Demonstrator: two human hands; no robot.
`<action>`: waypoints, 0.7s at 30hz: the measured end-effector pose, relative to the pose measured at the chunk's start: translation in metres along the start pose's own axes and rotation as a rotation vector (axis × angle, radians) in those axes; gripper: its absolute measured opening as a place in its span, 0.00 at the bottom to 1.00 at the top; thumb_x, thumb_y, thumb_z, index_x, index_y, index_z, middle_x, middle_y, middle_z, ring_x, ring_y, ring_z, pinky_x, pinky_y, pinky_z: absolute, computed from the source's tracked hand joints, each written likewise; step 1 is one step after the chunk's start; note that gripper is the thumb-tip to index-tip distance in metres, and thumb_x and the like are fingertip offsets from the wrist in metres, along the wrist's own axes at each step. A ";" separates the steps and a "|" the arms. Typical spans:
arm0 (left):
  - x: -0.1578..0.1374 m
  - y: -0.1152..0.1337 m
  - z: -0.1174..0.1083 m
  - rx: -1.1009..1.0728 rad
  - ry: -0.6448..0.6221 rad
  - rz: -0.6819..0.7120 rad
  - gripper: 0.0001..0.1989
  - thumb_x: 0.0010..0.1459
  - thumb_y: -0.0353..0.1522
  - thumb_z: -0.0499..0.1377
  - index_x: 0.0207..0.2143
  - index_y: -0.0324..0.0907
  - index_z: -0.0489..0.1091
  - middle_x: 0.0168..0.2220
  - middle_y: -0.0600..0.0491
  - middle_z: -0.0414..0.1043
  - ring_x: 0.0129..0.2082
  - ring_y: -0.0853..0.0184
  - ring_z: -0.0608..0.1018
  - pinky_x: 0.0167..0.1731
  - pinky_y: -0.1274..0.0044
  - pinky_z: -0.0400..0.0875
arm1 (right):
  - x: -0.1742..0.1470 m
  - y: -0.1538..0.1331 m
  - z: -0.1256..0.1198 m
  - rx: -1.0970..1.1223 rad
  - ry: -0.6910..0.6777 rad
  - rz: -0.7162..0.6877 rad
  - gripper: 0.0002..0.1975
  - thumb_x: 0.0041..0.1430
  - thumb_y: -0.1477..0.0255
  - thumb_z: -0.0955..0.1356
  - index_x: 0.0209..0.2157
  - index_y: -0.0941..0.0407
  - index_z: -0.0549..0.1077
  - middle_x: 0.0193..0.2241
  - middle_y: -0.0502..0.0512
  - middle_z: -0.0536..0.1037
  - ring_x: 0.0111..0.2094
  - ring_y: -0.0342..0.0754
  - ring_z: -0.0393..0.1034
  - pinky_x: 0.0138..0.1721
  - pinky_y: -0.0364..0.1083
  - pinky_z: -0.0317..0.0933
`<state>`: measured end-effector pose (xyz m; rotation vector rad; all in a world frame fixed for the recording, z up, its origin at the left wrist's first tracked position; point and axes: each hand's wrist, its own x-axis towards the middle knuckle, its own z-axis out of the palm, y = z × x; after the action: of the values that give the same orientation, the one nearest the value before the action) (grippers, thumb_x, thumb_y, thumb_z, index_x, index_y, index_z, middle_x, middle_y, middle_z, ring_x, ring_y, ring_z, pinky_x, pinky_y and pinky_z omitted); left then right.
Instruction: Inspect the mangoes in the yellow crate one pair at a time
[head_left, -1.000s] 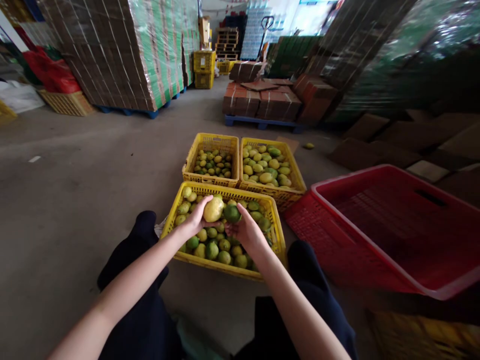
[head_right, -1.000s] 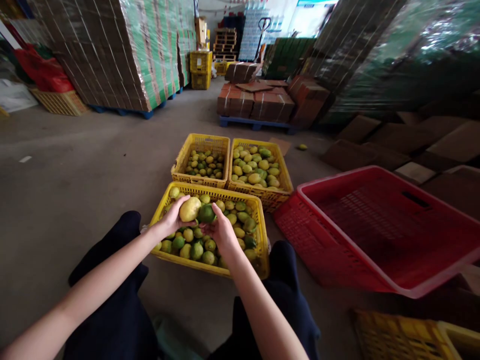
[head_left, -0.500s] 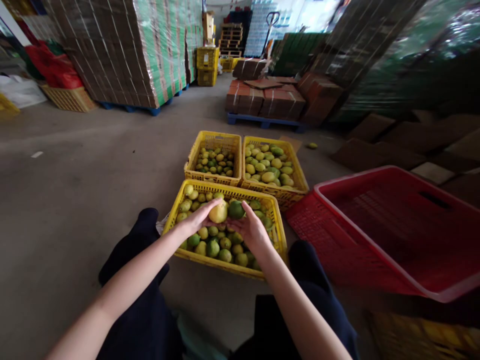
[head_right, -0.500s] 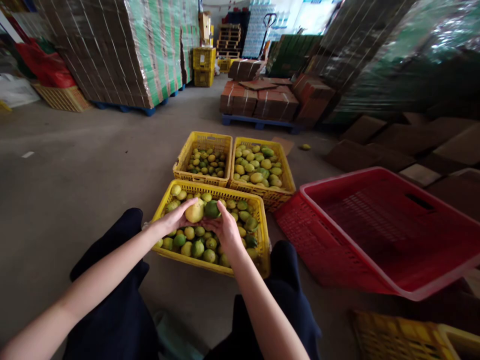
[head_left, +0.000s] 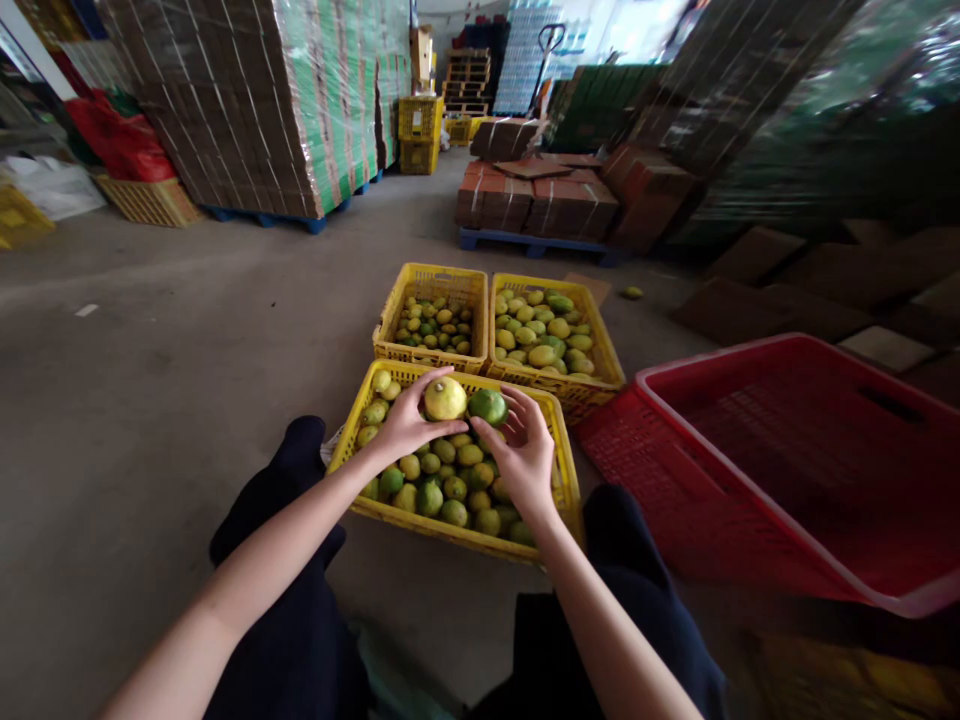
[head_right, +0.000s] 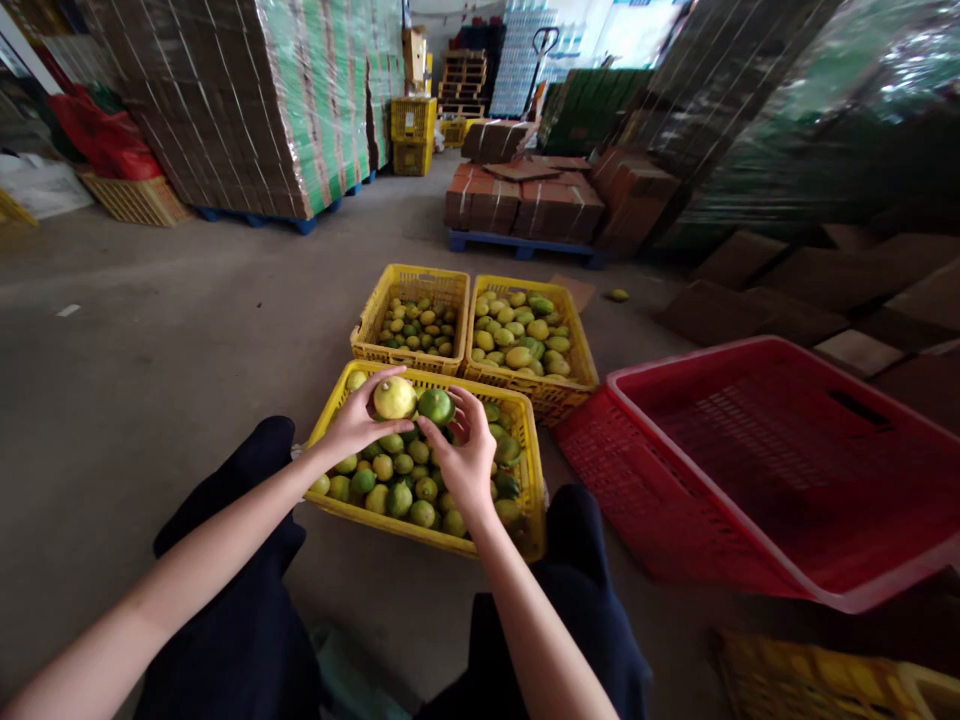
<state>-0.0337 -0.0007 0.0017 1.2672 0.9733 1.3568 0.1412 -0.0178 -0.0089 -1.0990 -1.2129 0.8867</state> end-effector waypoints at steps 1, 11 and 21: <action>0.000 -0.001 0.001 -0.037 -0.005 -0.040 0.33 0.36 0.36 0.79 0.48 0.47 0.79 0.54 0.46 0.78 0.54 0.52 0.78 0.57 0.64 0.70 | 0.000 0.000 0.000 0.031 -0.003 0.033 0.26 0.48 0.56 0.78 0.47 0.50 0.74 0.43 0.54 0.81 0.43 0.53 0.77 0.47 0.54 0.73; 0.000 -0.013 0.021 -0.874 0.364 -0.830 0.13 0.63 0.39 0.59 0.32 0.39 0.74 0.25 0.52 0.75 0.25 0.67 0.78 0.29 0.76 0.75 | 0.000 0.016 0.010 0.000 -0.058 0.235 0.23 0.56 0.46 0.69 0.36 0.53 0.73 0.29 0.49 0.75 0.31 0.49 0.68 0.32 0.46 0.65; -0.005 -0.019 0.044 -0.937 0.248 -0.853 0.08 0.58 0.35 0.57 0.36 0.42 0.74 0.29 0.51 0.77 0.38 0.59 0.83 0.40 0.71 0.78 | -0.005 0.038 0.017 -0.312 -0.092 0.105 0.31 0.61 0.43 0.63 0.54 0.51 0.69 0.54 0.62 0.71 0.59 0.58 0.66 0.63 0.61 0.59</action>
<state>0.0120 -0.0057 -0.0123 -0.0518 0.7329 1.0406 0.1250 -0.0100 -0.0468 -1.3941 -1.4131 0.8528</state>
